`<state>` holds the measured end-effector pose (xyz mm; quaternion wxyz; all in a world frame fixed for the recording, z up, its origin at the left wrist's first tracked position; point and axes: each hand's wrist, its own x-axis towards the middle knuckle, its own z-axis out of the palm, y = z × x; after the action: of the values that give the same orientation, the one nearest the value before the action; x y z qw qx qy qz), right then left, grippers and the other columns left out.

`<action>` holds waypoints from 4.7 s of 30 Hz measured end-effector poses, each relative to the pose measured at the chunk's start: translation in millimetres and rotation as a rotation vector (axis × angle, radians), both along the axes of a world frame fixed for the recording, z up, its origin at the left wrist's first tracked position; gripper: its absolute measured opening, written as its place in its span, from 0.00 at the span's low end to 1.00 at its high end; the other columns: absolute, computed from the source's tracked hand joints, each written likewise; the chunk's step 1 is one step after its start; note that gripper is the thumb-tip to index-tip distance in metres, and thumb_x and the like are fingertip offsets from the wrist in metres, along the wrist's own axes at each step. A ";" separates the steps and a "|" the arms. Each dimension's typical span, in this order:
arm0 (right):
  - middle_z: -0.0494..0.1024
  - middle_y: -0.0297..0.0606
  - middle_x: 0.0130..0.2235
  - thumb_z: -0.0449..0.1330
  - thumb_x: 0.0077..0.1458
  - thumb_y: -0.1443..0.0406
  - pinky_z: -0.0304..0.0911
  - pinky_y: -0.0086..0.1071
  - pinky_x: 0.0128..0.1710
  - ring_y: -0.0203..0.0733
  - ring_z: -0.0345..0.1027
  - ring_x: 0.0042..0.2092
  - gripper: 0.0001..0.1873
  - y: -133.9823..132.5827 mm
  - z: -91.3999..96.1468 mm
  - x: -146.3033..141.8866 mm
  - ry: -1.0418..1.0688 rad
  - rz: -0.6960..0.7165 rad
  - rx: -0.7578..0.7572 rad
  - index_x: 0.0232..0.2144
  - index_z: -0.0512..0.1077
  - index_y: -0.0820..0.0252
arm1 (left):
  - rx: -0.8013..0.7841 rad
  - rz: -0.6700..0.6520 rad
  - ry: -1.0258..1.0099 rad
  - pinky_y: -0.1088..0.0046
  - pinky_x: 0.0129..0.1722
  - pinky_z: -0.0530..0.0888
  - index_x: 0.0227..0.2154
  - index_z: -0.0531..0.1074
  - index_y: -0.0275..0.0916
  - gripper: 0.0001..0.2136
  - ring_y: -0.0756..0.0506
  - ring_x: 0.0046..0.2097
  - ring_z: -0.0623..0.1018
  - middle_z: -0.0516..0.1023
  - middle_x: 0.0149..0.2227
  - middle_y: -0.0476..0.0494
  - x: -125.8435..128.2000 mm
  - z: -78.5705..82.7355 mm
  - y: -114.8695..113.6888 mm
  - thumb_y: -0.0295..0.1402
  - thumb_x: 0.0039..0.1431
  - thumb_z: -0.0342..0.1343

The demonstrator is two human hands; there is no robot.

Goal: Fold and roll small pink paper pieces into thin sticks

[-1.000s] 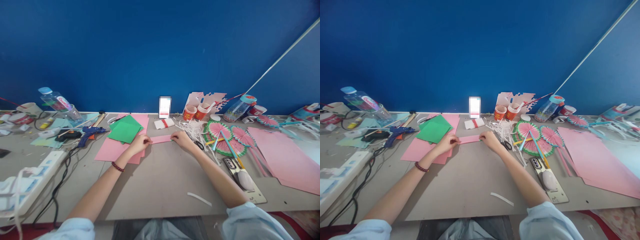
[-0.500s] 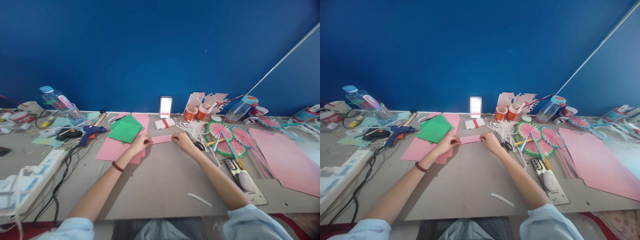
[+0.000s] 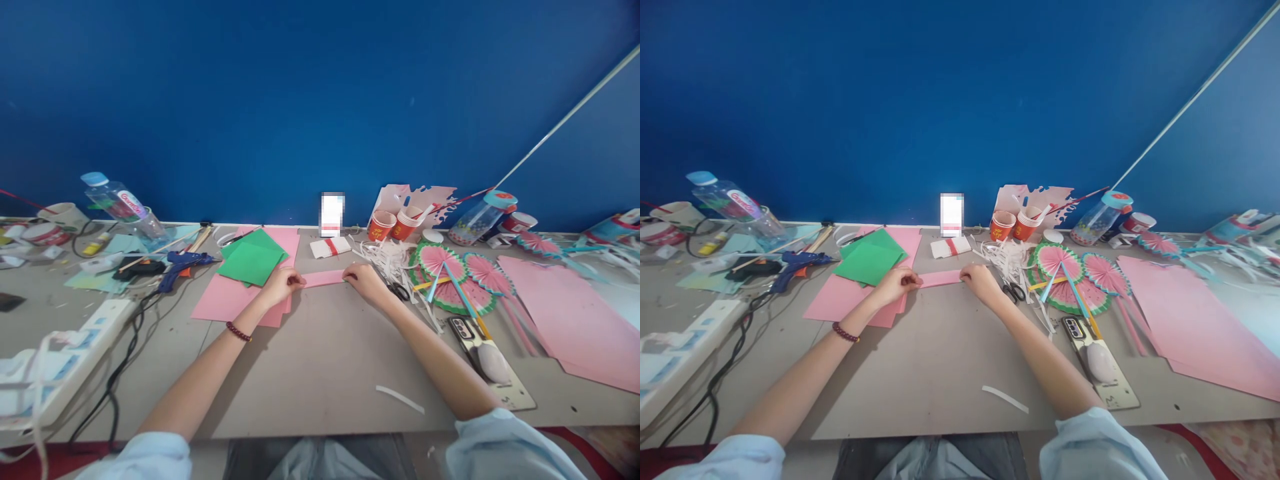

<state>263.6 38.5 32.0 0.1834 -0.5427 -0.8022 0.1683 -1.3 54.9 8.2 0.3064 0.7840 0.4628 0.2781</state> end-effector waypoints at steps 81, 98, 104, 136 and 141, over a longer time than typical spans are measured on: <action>0.69 0.58 0.50 0.51 0.60 0.65 0.67 0.41 0.41 0.55 0.65 0.51 0.27 -63.1 1.0 -58.6 -0.668 0.047 0.154 0.60 0.58 0.69 | 0.429 0.007 0.799 0.59 0.48 0.64 0.57 0.62 0.29 0.24 0.37 0.50 0.66 0.70 0.52 0.34 62.7 7.0 -81.8 0.37 0.62 0.44; 0.67 0.61 0.53 0.53 0.59 0.65 0.67 0.43 0.44 0.57 0.64 0.53 0.26 -65.1 -7.4 -59.3 -0.695 0.046 0.210 0.58 0.62 0.73 | 0.452 0.036 0.797 0.59 0.46 0.65 0.57 0.62 0.31 0.23 0.37 0.49 0.66 0.69 0.52 0.34 66.2 3.6 -83.3 0.37 0.62 0.44; 0.67 0.61 0.53 0.51 0.60 0.64 0.68 0.42 0.41 0.59 0.63 0.53 0.25 -65.4 -3.3 -60.8 -0.717 0.045 0.186 0.56 0.63 0.74 | 0.437 0.068 0.774 0.59 0.49 0.64 0.56 0.63 0.29 0.23 0.36 0.51 0.66 0.70 0.51 0.33 66.0 0.3 -83.6 0.36 0.61 0.45; 0.68 0.62 0.51 0.53 0.58 0.67 0.67 0.43 0.42 0.58 0.64 0.53 0.22 -64.7 -6.3 -59.5 -0.654 0.004 0.201 0.52 0.68 0.76 | 0.389 0.083 0.706 0.59 0.47 0.67 0.42 0.70 0.31 0.13 0.38 0.46 0.68 0.70 0.43 0.33 64.5 5.7 -84.8 0.31 0.58 0.46; 0.70 0.60 0.49 0.52 0.58 0.68 0.68 0.41 0.40 0.56 0.66 0.50 0.18 -63.4 -2.1 -58.4 -0.674 0.015 0.187 0.48 0.71 0.75 | 0.395 0.057 0.675 0.62 0.44 0.69 0.37 0.72 0.34 0.10 0.39 0.44 0.69 0.70 0.40 0.37 59.5 7.3 -78.8 0.29 0.58 0.46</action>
<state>205.2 -24.9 29.9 -0.0441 -0.5426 -0.8337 -0.0929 58.2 -23.9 15.5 -0.0277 0.8620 0.4968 0.0970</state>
